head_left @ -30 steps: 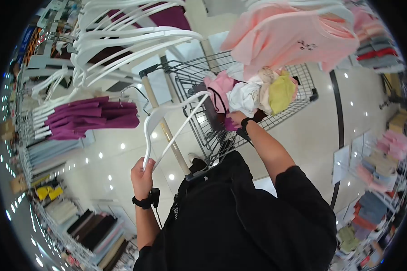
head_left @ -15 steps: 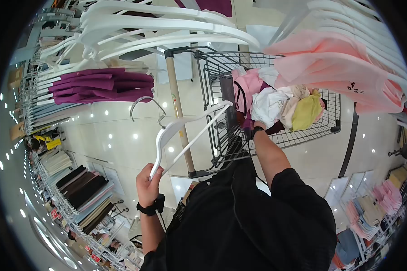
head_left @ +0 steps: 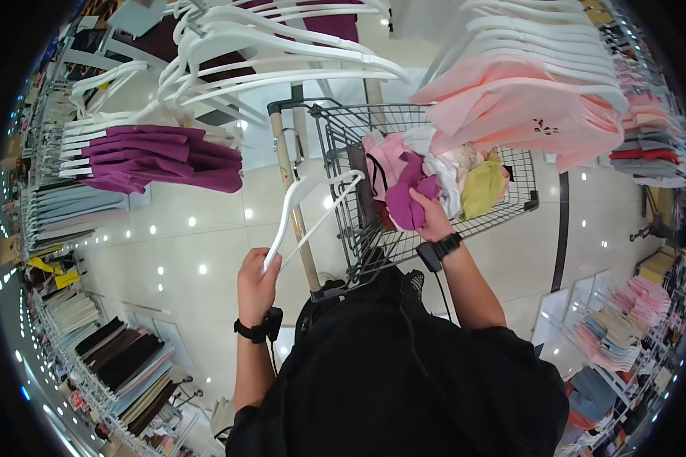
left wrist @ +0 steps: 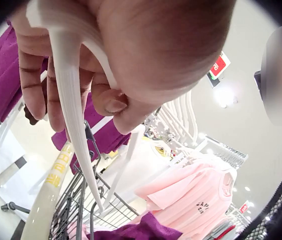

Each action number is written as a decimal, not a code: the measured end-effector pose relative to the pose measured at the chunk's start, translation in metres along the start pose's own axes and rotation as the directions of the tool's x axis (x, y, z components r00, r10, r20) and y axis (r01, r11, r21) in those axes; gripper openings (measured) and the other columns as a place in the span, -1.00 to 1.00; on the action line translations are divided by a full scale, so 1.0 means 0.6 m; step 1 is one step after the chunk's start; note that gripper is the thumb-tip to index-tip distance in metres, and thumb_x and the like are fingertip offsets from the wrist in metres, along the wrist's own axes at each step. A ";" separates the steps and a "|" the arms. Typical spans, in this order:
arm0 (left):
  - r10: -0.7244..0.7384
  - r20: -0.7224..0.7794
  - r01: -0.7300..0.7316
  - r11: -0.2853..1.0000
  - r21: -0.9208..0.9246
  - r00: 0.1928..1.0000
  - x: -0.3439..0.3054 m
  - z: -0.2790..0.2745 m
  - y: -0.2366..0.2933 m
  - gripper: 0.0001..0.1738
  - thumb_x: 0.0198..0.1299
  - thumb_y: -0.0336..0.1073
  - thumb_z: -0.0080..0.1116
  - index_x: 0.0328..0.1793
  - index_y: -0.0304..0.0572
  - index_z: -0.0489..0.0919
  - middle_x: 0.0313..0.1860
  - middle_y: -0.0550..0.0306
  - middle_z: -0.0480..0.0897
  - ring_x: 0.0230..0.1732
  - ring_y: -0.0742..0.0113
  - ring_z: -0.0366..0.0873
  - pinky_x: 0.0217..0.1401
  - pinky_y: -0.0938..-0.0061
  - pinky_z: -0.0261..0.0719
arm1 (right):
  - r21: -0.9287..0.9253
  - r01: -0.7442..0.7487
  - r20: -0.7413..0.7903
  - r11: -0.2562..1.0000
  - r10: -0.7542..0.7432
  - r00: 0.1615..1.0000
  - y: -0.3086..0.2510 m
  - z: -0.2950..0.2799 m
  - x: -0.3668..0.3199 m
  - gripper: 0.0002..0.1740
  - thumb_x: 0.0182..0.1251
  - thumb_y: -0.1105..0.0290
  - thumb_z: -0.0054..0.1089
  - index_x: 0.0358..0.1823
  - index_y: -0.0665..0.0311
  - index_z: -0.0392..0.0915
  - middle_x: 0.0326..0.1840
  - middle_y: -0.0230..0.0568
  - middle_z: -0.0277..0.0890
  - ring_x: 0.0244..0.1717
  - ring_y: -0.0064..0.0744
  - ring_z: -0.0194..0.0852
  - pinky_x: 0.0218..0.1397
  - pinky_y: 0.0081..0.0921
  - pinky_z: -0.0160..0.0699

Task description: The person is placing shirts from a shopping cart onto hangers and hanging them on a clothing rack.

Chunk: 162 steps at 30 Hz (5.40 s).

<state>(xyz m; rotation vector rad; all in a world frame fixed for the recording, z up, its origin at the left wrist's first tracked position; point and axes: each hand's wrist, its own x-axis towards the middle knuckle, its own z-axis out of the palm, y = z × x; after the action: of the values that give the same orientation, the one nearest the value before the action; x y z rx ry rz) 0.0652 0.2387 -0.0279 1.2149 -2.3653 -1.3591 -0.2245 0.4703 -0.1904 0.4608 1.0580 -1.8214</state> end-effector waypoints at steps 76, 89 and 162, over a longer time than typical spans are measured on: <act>0.033 0.052 0.021 0.601 -0.799 0.998 -0.116 -0.035 0.000 -0.92 0.39 -0.41 0.28 -0.14 -0.28 0.64 -0.37 0.42 0.48 -0.36 0.64 0.33 -0.28 0.62 0.29 | -0.742 0.127 0.474 0.659 0.381 0.794 0.185 0.064 -0.280 -0.48 0.66 0.02 -0.04 0.00 0.36 0.69 -0.33 -0.23 0.70 -0.23 -0.47 0.70 -0.16 -0.52 0.61; 0.356 0.261 -0.188 0.842 -0.505 0.897 -0.202 -0.073 0.027 -0.86 0.32 -0.44 0.30 -0.31 -0.31 0.60 -0.46 0.38 0.49 -0.42 0.61 0.33 -0.37 0.56 0.31 | -0.936 0.341 0.202 0.082 -0.669 0.715 0.130 0.084 -0.188 -0.66 0.26 0.16 0.49 -0.24 0.25 0.56 -0.48 -0.35 0.45 -0.45 -0.34 0.52 -0.35 -0.35 0.50; 0.209 -0.171 -0.270 0.754 -0.598 0.963 0.072 -0.320 -0.265 -0.49 0.57 -0.02 0.06 0.46 -0.16 0.46 0.40 0.04 0.55 0.38 0.20 0.50 0.38 0.28 0.49 | -0.443 0.836 0.865 0.324 -0.091 0.494 0.171 0.743 -0.241 -0.68 0.66 0.24 0.09 0.10 0.34 0.66 -0.09 -0.38 0.58 -0.07 -0.59 0.39 0.10 -0.53 0.38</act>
<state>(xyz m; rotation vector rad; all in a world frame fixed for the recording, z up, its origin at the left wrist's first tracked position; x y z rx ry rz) 0.2213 0.0414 -0.0519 0.7276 -1.6966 -1.7334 -0.0087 0.1641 0.1088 -1.3440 1.4153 -1.4202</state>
